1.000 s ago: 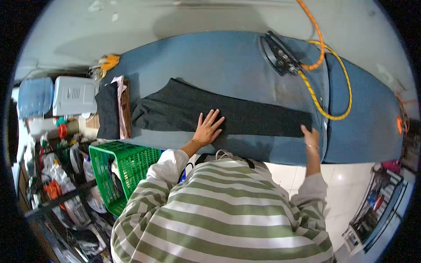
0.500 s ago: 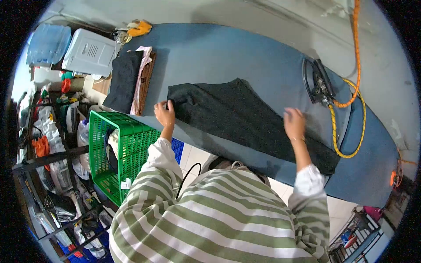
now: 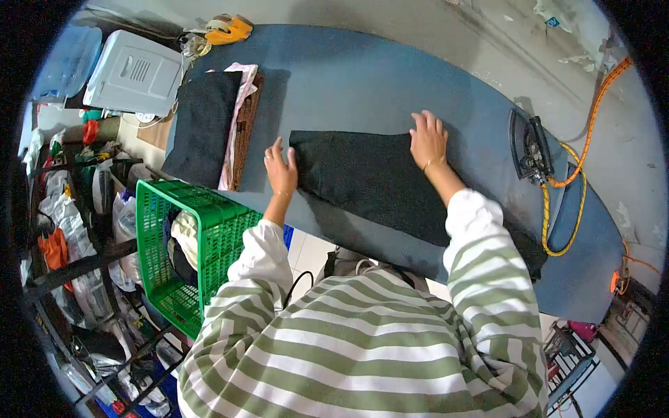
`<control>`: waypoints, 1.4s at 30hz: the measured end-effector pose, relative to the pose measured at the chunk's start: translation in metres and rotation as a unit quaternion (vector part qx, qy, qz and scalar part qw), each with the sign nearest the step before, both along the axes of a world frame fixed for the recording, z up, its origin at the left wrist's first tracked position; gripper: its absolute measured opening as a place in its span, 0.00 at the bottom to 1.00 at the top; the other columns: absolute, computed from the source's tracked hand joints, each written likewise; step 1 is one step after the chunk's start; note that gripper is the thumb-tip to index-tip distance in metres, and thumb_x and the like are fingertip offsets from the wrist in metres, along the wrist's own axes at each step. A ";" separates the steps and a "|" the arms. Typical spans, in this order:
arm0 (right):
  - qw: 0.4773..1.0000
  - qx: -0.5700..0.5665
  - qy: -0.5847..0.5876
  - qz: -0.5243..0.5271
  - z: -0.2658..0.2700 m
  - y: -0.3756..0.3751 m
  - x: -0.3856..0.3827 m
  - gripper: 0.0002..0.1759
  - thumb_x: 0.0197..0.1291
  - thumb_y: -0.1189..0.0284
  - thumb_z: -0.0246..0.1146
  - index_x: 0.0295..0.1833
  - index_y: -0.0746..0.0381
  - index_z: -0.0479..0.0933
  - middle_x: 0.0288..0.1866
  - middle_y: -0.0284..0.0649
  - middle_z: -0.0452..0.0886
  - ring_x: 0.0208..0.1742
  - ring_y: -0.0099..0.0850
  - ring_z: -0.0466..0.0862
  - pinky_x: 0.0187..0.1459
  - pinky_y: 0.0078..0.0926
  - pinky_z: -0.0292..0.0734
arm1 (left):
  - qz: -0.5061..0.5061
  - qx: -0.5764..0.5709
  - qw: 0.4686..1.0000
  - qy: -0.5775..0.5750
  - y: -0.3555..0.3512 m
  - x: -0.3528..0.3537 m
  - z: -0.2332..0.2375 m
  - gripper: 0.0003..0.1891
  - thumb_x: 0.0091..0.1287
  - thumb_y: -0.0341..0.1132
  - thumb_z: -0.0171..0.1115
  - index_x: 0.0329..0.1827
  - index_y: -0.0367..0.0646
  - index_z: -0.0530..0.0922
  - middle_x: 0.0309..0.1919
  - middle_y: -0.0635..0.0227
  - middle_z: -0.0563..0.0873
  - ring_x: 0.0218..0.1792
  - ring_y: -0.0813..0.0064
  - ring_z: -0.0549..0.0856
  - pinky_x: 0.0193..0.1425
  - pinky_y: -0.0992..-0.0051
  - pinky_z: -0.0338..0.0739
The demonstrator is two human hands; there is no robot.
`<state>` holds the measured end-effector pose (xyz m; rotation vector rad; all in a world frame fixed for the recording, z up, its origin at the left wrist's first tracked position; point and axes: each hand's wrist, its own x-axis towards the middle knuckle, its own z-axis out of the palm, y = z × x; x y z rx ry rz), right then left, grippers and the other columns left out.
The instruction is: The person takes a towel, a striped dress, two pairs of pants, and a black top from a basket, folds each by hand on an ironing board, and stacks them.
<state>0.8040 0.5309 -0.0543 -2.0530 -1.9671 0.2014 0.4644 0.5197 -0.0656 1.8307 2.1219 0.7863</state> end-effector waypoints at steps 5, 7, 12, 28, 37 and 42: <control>0.993 -0.023 0.004 0.112 -0.002 -0.087 -0.048 0.30 0.63 0.61 0.54 0.69 0.54 0.58 0.75 0.39 0.51 0.75 0.42 0.48 0.70 0.52 0.40 | -0.358 0.020 0.922 0.147 -0.011 0.009 0.006 0.25 0.63 0.41 0.56 0.65 0.53 0.67 0.68 0.67 0.63 0.70 0.62 0.58 0.69 0.48 0.48; 0.994 -0.087 -0.035 0.060 -0.021 -0.111 -0.040 0.32 0.64 0.58 0.52 0.71 0.53 0.55 0.75 0.39 0.50 0.76 0.42 0.46 0.70 0.53 0.39 | -0.247 -0.030 0.949 0.194 0.002 -0.012 -0.016 0.26 0.65 0.43 0.54 0.67 0.55 0.64 0.70 0.66 0.60 0.71 0.60 0.57 0.69 0.45 0.46; 0.994 -0.099 -0.011 0.038 -0.010 -0.173 -0.014 0.33 0.63 0.56 0.52 0.72 0.51 0.53 0.75 0.39 0.50 0.76 0.44 0.46 0.70 0.53 0.38 | -0.250 0.030 0.956 0.151 -0.012 -0.001 0.007 0.28 0.65 0.37 0.52 0.68 0.44 0.60 0.72 0.58 0.55 0.72 0.56 0.52 0.70 0.45 0.43; 0.308 0.183 0.622 -0.696 -0.045 -0.391 0.281 0.16 0.51 0.64 0.68 0.41 0.58 0.71 0.34 0.34 0.73 0.35 0.29 0.73 0.38 0.30 0.75 | -0.749 0.017 0.660 0.052 -0.198 0.351 -0.012 0.29 0.64 0.54 0.52 0.68 0.55 0.64 0.72 0.62 0.53 0.73 0.63 0.50 0.72 0.47 0.41; 0.871 0.156 0.247 -0.395 0.049 -0.325 0.203 0.19 0.61 0.61 0.59 0.44 0.69 0.75 0.44 0.50 0.78 0.44 0.48 0.75 0.51 0.41 0.67 | -0.466 -0.512 0.572 -0.440 -0.176 0.389 0.043 0.41 0.66 0.67 0.26 0.71 0.43 0.56 0.66 0.56 0.67 0.67 0.59 0.65 0.71 0.60 0.53; 0.993 -0.028 0.086 -0.072 0.037 -0.295 0.121 0.33 0.57 0.49 0.59 0.66 0.48 0.64 0.72 0.44 0.54 0.72 0.50 0.52 0.65 0.63 0.45 | -0.174 -0.539 0.611 -0.552 -0.109 0.286 0.008 0.54 0.55 0.78 0.21 0.72 0.39 0.52 0.70 0.50 0.57 0.70 0.51 0.57 0.72 0.54 0.44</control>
